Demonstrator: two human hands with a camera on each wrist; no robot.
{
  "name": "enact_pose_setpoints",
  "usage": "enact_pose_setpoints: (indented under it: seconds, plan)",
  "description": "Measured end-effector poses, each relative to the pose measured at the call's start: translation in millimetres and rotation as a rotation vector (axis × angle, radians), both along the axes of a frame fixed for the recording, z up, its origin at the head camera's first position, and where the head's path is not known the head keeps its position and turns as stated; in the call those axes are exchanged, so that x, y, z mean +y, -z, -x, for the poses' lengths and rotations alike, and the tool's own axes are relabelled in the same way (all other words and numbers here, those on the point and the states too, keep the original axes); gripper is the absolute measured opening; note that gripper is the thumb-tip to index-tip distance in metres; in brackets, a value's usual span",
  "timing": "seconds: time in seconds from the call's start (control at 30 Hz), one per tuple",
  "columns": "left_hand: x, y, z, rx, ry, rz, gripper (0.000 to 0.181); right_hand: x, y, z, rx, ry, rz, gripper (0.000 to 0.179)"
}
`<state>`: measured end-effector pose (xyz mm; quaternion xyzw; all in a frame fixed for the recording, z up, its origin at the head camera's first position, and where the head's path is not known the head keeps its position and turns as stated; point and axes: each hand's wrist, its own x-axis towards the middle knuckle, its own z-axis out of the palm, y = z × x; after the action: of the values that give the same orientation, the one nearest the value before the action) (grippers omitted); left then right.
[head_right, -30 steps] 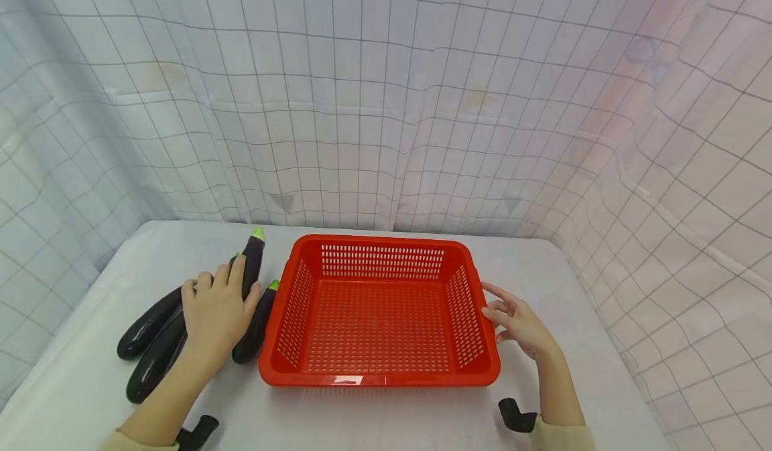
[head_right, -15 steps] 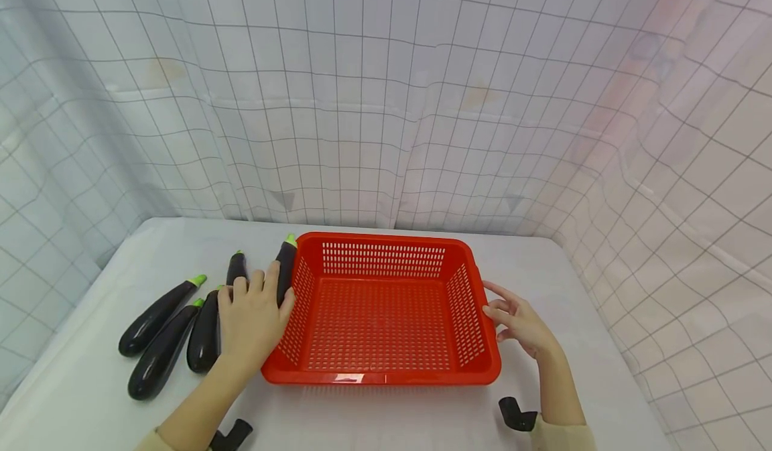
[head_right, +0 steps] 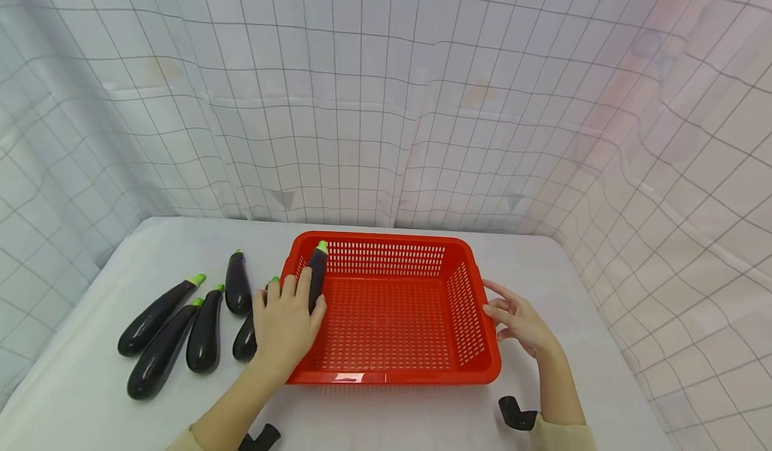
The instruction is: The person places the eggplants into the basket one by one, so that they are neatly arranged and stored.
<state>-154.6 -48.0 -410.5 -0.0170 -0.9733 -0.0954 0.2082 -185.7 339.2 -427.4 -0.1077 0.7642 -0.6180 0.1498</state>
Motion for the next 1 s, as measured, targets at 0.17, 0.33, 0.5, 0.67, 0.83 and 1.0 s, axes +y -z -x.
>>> enact_pose_setpoints:
  seconds: [0.17, 0.33, 0.5, 0.67, 0.83, 1.0]
  plan:
    - [13.2, 1.4, 0.3, -0.026, 0.012, -0.005, 0.054, 0.9, 2.5, 1.4, -0.003, 0.009, -0.015, 0.056]
    - [26.7, 3.6, 0.2, -0.017, 0.041, -0.018, 0.053, 1.1, 3.9, 1.8, -0.006, 0.011, -0.019, 0.056]
    - [40.4, 6.1, -0.9, -0.029, 0.064, -0.027, 0.052, 0.9, 2.9, 1.7, -0.01, 0.011, -0.013, 0.057]
    - [57.5, 7.4, -3.0, -0.065, 0.089, -0.01, 0.053, 0.2, 0.2, 1.1, -0.013, 0.002, 0.003, 0.058]
    - [76.0, 9.6, -2.9, -0.048, 0.12, 0.009, 0.051, -1.7, -1.0, 0.0, -0.021, 0.012, 0.0, 0.059]
    - [91.2, 7.5, -1.1, -0.05, 0.133, 0.011, 0.05, -1.3, -1.1, -0.2, -0.018, 0.011, -0.006, 0.059]
